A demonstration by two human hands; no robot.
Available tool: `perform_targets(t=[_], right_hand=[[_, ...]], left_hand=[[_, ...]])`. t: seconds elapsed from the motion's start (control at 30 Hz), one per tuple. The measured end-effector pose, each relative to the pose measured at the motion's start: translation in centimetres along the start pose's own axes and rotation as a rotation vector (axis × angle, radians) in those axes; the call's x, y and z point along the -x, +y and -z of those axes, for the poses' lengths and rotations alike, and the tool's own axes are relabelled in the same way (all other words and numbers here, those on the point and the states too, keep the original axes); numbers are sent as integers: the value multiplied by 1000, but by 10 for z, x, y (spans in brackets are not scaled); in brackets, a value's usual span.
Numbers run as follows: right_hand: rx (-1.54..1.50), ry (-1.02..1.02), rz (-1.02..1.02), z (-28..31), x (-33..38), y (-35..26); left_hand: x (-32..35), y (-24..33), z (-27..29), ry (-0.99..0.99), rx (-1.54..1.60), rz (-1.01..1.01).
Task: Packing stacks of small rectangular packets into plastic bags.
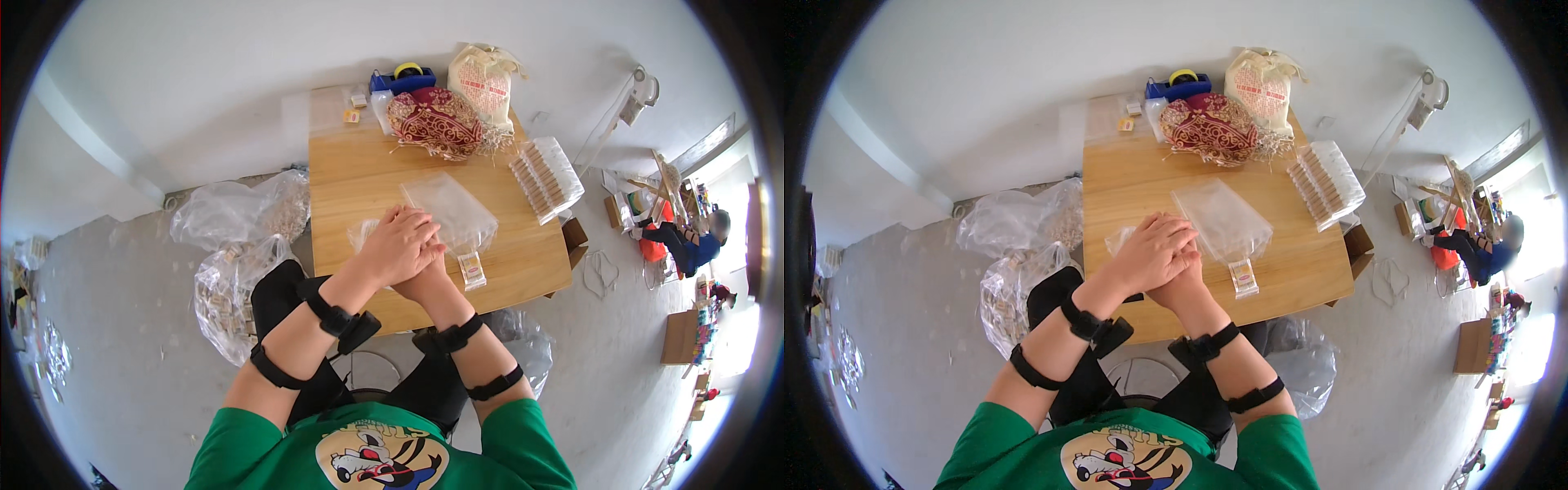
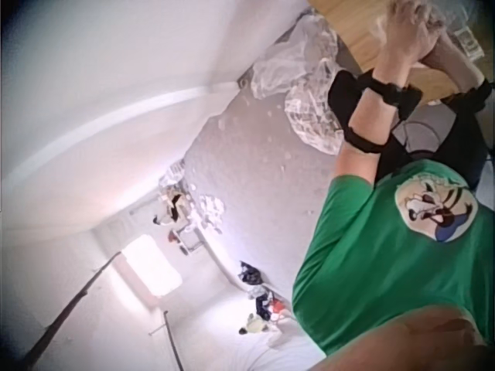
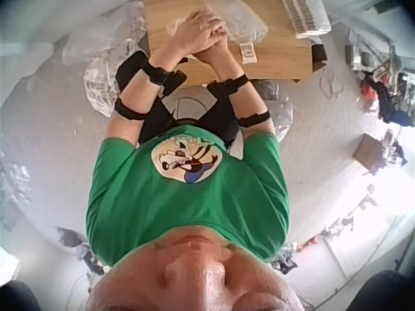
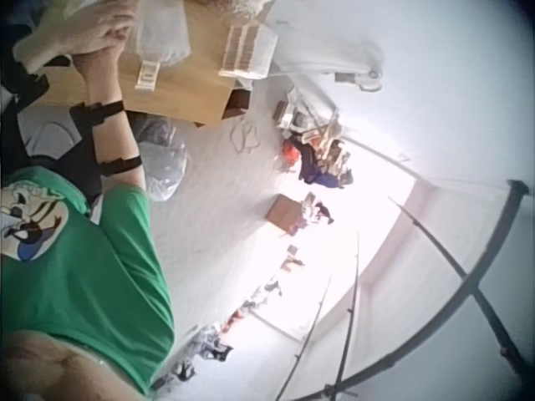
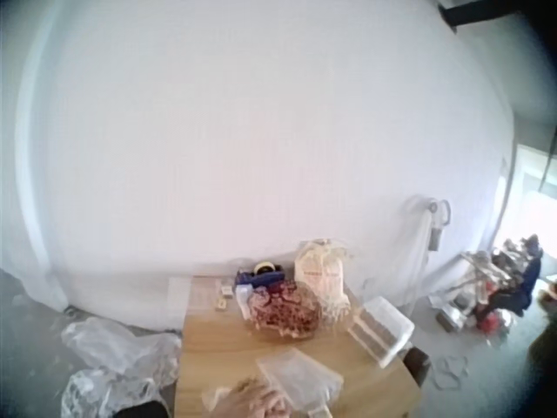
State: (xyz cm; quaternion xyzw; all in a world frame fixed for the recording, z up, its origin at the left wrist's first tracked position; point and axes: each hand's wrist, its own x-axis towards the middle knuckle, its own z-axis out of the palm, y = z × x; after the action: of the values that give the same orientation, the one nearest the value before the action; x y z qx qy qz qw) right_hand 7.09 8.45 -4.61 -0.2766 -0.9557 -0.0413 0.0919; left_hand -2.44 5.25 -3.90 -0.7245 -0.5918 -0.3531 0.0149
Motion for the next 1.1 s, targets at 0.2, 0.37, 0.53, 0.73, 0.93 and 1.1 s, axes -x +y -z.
perform_targets(t=[0.2, 0.37, 0.53, 0.73, 0.93, 1.1], right_hand=[[-75, -272, 10, -4, -2, -1], [-168, 4, 12, -22, 2, -9], [-176, -35, 6, -23, -7, -6], [-272, 112, 82, 12, -3, 13], [-691, 161, -66, 39, 16, 52], [-789, 56, -184, 42, 37, 63]], left_hand=[[-7, -21, 3, -153, 78, 185], [13, -11, -10, 133, 22, 0], [10, -21, 6, -157, 163, 148], [18, -25, 44, -47, 614, 271], [44, -32, 83, -139, 120, 143], [48, -54, 80, -157, 203, 207]])
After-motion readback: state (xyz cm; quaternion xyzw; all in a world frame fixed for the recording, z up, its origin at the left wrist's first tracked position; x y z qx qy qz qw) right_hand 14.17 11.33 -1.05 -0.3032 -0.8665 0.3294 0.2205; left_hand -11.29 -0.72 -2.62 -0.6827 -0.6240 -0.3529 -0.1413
